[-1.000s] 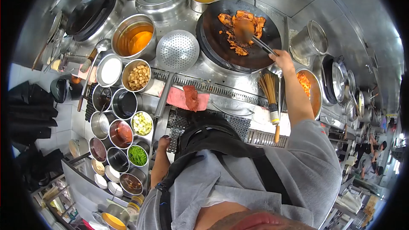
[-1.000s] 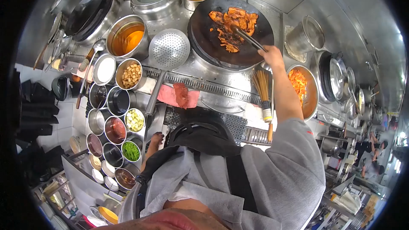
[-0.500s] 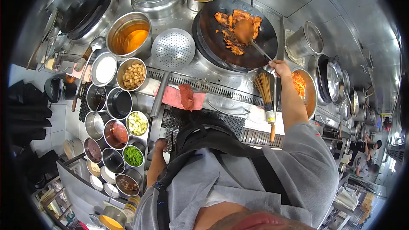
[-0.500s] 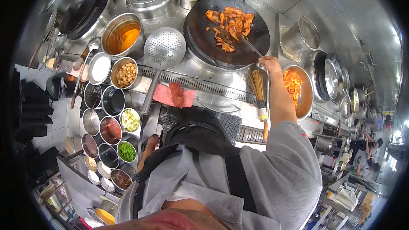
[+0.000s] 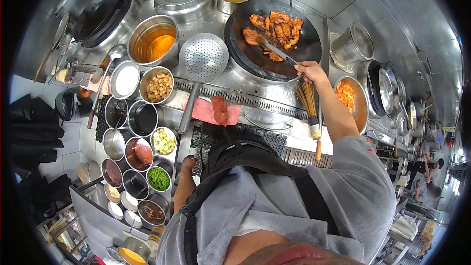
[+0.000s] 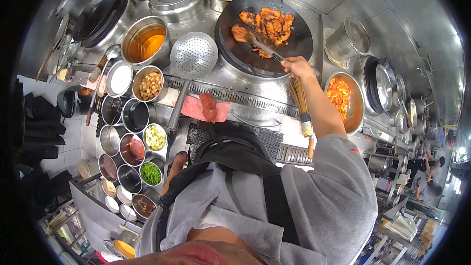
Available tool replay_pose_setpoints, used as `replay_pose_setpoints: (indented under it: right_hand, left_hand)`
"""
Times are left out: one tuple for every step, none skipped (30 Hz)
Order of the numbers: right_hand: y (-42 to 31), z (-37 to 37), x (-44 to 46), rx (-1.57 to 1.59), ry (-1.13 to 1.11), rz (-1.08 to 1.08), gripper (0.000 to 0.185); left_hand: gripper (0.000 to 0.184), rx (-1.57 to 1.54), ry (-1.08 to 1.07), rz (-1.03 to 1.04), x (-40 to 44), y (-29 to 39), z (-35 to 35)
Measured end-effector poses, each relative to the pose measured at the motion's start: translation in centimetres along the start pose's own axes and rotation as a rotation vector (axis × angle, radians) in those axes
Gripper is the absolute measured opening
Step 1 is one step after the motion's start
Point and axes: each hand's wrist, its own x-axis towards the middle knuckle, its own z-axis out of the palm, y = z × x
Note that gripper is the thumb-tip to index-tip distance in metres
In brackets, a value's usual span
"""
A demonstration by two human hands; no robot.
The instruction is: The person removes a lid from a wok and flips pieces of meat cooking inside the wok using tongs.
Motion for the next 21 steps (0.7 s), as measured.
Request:
replay_pose_setpoints:
  right_hand:
    - [0.2,-0.2,0.5,-0.109,0.004,0.018,0.038]
    - [0.6,-0.3,0.9,-0.217,0.008,0.035,0.037]
    - [0.5,-0.4,0.7,-0.215,0.012,0.038,0.037]
    - [0.5,-0.5,0.6,-0.247,0.026,0.030,0.037]
    - [0.3,-0.8,0.5,-0.281,0.041,0.021,0.038]
    - [0.3,-1.1,0.3,-0.281,0.046,0.023,0.038]
    - [0.4,-1.3,0.0,-0.298,0.059,-0.003,0.040]
    - [0.5,-1.5,-0.4,-0.315,0.070,-0.030,0.043]
    - [0.7,-2.1,-0.7,-0.314,0.071,-0.030,0.043]
    - [1.2,-3.0,-1.3,-0.477,0.129,-0.193,0.045]
    - [1.3,-3.5,-2.1,-0.640,0.186,-0.356,0.047]
    - [0.3,-4.0,-3.7,-0.639,0.185,-0.352,0.047]
    - [-1.4,-4.6,-6.1,-0.727,0.232,-0.326,0.046]
    - [-2.1,-5.1,-7.3,-0.815,0.280,-0.298,0.046]
    - [-1.7,-5.4,-7.4,-0.815,0.281,-0.292,0.046]
    - [-1.2,-6.0,-7.5,-0.886,0.300,-0.295,0.044]
    - [-0.8,-6.4,-7.4,-0.958,0.320,-0.298,0.042]
    - [-0.4,-6.4,-7.2,-0.957,0.322,-0.294,0.042]
    - [0.2,-6.0,-6.7,-0.952,0.289,-0.319,0.039]
    - [0.9,-5.6,-6.0,-0.946,0.255,-0.345,0.035]
    - [1.5,-5.2,-4.8,-0.994,0.175,-0.337,0.039]
  left_hand:
    - [0.042,-0.153,0.031,-0.034,0.0,-0.3,0.3]
    - [0.042,-0.150,0.030,-0.032,0.0,-0.6,0.5]
    - [0.043,-0.107,0.034,0.034,-0.1,-1.0,0.8]
    - [0.040,-0.072,0.034,0.079,0.0,-1.2,0.9]
    - [0.038,-0.037,0.035,0.124,0.2,-1.3,1.1]
    - [0.037,-0.002,0.038,0.169,0.3,-1.5,1.2]
    - [0.034,0.299,0.091,0.356,1.6,-2.5,1.8]
    - [0.033,0.602,0.145,0.539,2.2,-2.8,1.9]
    - [0.035,0.504,0.186,0.504,0.8,-2.1,1.7]
    - [0.035,0.505,0.185,0.503,-0.8,-1.0,1.1]
    - [0.034,0.344,0.122,0.391,-2.5,0.3,0.5]
    - [0.033,0.266,0.084,0.335,-2.8,0.6,0.3]
    - [0.033,0.188,0.052,0.277,-3.1,0.9,0.1]
    - [0.032,0.292,0.061,0.292,-2.4,0.7,0.2]
    - [0.031,0.395,0.070,0.308,-2.4,1.1,0.0]
    - [0.031,0.399,0.066,0.310,-2.6,1.3,0.0]
    - [0.031,0.227,0.047,0.236,-3.0,1.5,-0.1]
    - [0.031,0.143,0.035,0.200,-2.8,1.6,0.0]
    - [0.031,0.058,0.027,0.164,-2.1,1.2,0.4]
    - [0.030,0.304,0.108,0.312,-1.2,0.9,0.6]
    - [0.030,0.551,0.189,0.460,0.0,0.3,1.1]
